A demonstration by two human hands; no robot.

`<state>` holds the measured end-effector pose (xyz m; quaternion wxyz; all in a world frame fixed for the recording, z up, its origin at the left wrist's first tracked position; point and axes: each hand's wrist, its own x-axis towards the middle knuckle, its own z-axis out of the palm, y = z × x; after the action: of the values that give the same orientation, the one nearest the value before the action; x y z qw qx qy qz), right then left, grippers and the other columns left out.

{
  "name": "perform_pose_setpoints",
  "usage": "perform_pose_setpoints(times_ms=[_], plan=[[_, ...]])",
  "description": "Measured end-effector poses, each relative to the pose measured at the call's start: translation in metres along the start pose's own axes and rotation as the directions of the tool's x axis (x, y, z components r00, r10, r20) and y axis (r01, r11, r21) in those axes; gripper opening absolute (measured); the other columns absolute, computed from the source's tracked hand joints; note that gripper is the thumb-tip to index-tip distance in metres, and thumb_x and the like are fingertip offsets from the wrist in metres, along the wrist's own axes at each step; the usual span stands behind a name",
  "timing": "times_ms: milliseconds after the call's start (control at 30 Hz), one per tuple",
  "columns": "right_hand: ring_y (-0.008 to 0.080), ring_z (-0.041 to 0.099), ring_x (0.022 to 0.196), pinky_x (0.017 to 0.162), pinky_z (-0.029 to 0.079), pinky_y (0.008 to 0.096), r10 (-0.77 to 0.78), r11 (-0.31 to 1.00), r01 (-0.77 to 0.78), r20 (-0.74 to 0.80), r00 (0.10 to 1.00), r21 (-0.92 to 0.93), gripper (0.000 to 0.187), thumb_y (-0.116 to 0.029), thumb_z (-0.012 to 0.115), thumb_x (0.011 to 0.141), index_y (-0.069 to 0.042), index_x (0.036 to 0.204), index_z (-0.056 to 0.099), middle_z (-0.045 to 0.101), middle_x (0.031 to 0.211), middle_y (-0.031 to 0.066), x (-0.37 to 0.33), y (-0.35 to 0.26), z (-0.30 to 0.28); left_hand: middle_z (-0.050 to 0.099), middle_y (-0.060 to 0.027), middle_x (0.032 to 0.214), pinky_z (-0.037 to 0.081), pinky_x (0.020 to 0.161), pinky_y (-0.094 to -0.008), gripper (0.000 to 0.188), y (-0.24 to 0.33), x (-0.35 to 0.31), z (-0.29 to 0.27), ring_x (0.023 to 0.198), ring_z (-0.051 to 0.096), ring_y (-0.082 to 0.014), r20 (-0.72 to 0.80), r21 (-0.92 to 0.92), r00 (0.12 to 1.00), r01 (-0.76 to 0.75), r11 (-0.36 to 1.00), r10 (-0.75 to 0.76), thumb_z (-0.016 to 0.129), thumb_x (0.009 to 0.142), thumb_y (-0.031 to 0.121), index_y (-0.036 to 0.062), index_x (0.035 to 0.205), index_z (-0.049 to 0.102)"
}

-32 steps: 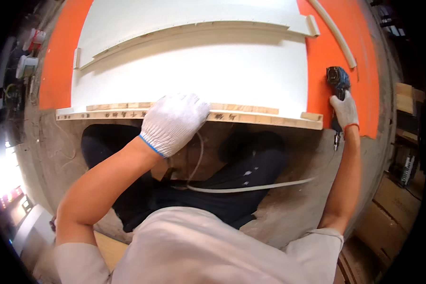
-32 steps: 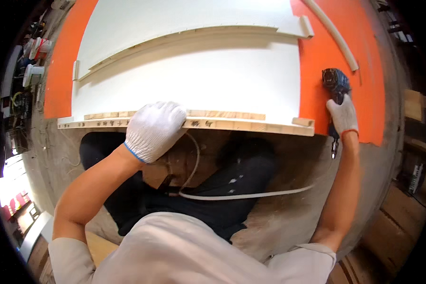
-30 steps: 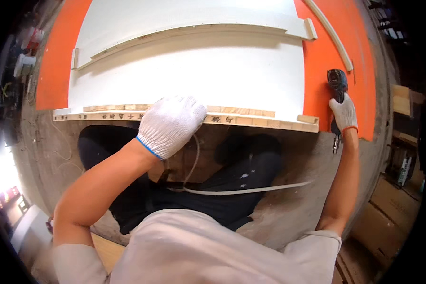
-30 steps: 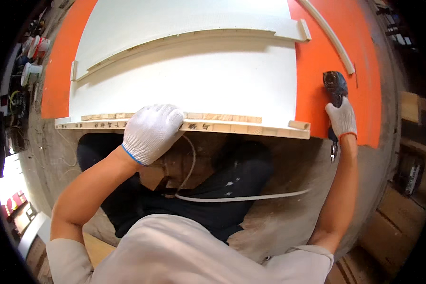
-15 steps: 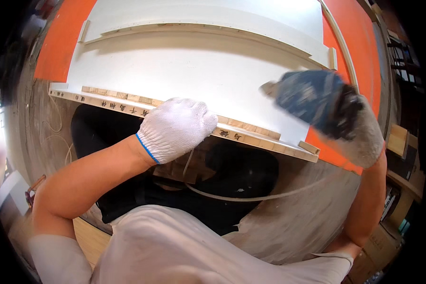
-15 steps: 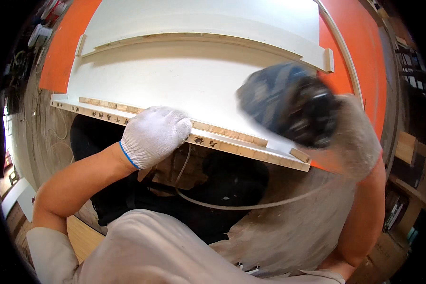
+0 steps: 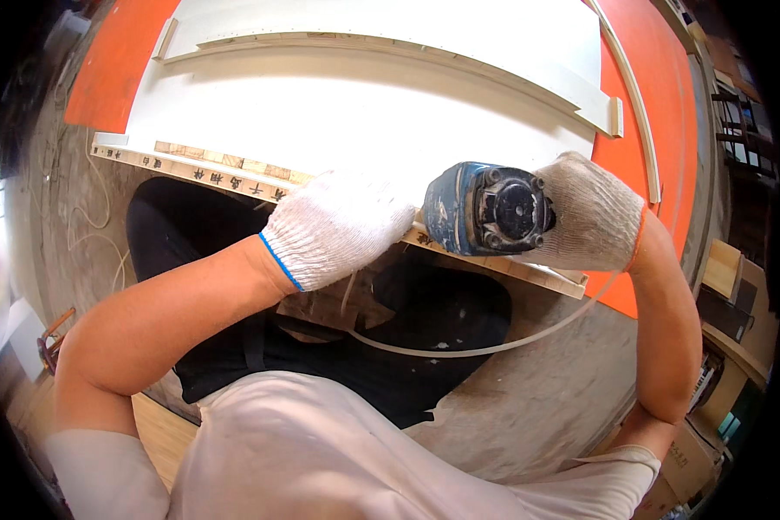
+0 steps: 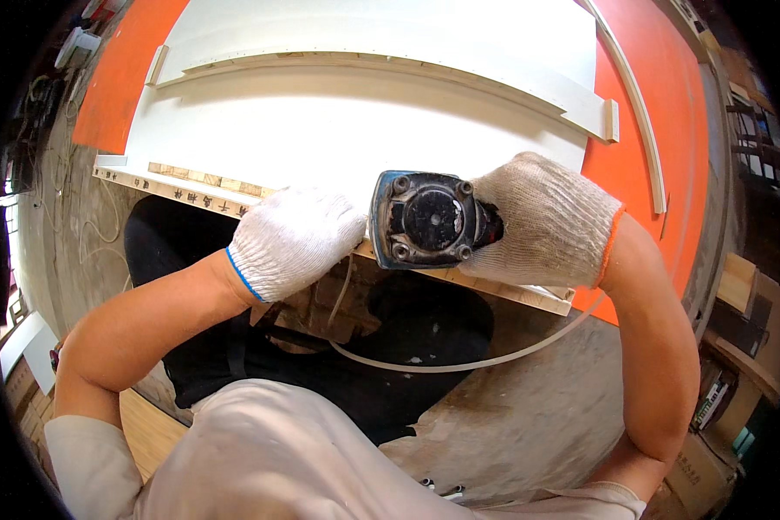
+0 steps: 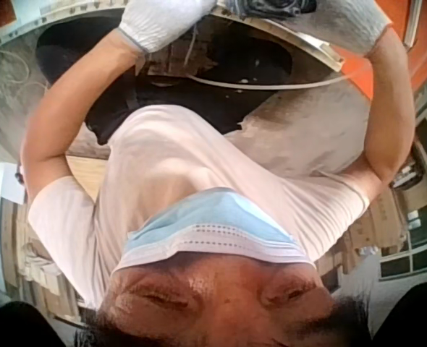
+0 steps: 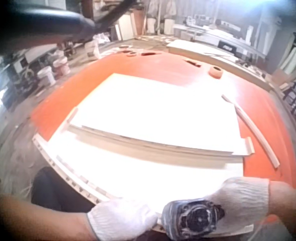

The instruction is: The person sits on the floor and assembles a wooden frame around a white rectangular board. They use a pneumatic nail gun to attach thin wooden strips to the edges of the board, working systematically around the perimeter.

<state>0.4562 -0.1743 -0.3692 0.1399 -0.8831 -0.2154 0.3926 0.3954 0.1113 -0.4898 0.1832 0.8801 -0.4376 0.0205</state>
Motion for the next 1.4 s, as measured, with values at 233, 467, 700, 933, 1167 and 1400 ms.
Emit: perform_pose_setpoints(times_ms=[233,467,700,933,1167,1400], plan=[[0.0216,0.077,0.064,0.068,0.064,0.0353,-0.008,1.0,0.008,-0.03,1.0,0.007,0.028,-0.021,0.098,0.078,0.001,0.085,0.083,0.08,0.075,0.014,-0.002,0.001,0.005,0.072,-0.0089,0.094,0.062,0.082,-0.0422,0.013,0.0,0.0,0.0,0.091,0.075,-0.0293,0.045,0.03,0.999,-0.002,1.0,0.001,0.074,0.092,0.015,0.0093,0.103,0.07],[0.0199,0.078,0.074,0.072,0.063,0.0359,0.073,0.996,-0.088,-0.325,0.943,-0.033,0.02,-0.015,0.093,0.08,-0.004,0.09,0.081,0.081,0.083,0.0092,-0.041,0.013,0.003,0.071,-0.0087,0.092,0.063,0.08,-0.0417,0.01,-0.001,-0.01,0.004,0.087,0.075,-0.0281,-0.049,0.046,0.999,-0.005,0.999,0.007,0.073,0.093,0.016,0.0099,0.1,0.071],[0.0223,0.079,0.084,0.075,0.061,0.037,0.115,0.991,-0.13,-0.447,0.887,-0.004,0.02,-0.01,0.088,0.085,-0.002,0.099,0.077,0.08,0.091,0.0125,-0.108,-0.001,0.022,0.071,-0.0092,0.091,0.064,0.077,-0.0419,0.009,0.002,-0.011,0.007,0.084,0.076,-0.0276,-0.077,0.16,0.996,-0.038,0.986,0.051,0.068,0.098,0.017,0.01,0.102,0.071],[0.0311,0.078,0.084,0.077,0.06,0.0424,0.09,0.989,-0.14,-0.529,0.844,-0.055,0.02,-0.011,0.09,0.082,-0.001,0.094,0.079,0.079,0.086,0.0156,-0.146,-0.076,0.048,0.074,-0.0108,0.102,0.063,0.089,-0.045,0.024,-0.016,-0.029,-0.013,0.097,0.077,-0.0296,-0.065,0.17,0.997,-0.026,0.985,0.037,0.068,0.096,0.012,0.01,0.121,0.069],[0.0293,0.082,0.075,0.072,0.064,0.0378,0.078,0.976,-0.172,-0.531,0.844,-0.131,0.015,-0.009,0.09,0.078,0.0,0.085,0.08,0.079,0.08,0.0171,-0.146,-0.108,0.066,0.078,-0.0145,0.116,0.06,0.101,-0.0472,0.064,-0.161,-0.168,-0.115,0.112,0.075,-0.0339,-0.064,0.285,0.971,0.238,0.929,-0.229,0.088,0.085,0.015,0.0092,0.144,0.066],[0.022,0.081,0.073,0.072,0.065,0.0334,0.018,0.981,-0.109,-0.494,0.869,-0.157,0.021,-0.014,0.095,0.08,-0.001,0.089,0.082,0.082,0.085,0.0102,-0.088,-0.121,0.038,0.072,-0.0147,0.102,0.058,0.09,-0.0491,0.044,-0.213,-0.204,-0.124,0.102,0.072,-0.0378,-0.03,0.27,0.99,0.142,0.952,-0.139,0.078,0.083,0.001,0.0065,0.125,0.067]])
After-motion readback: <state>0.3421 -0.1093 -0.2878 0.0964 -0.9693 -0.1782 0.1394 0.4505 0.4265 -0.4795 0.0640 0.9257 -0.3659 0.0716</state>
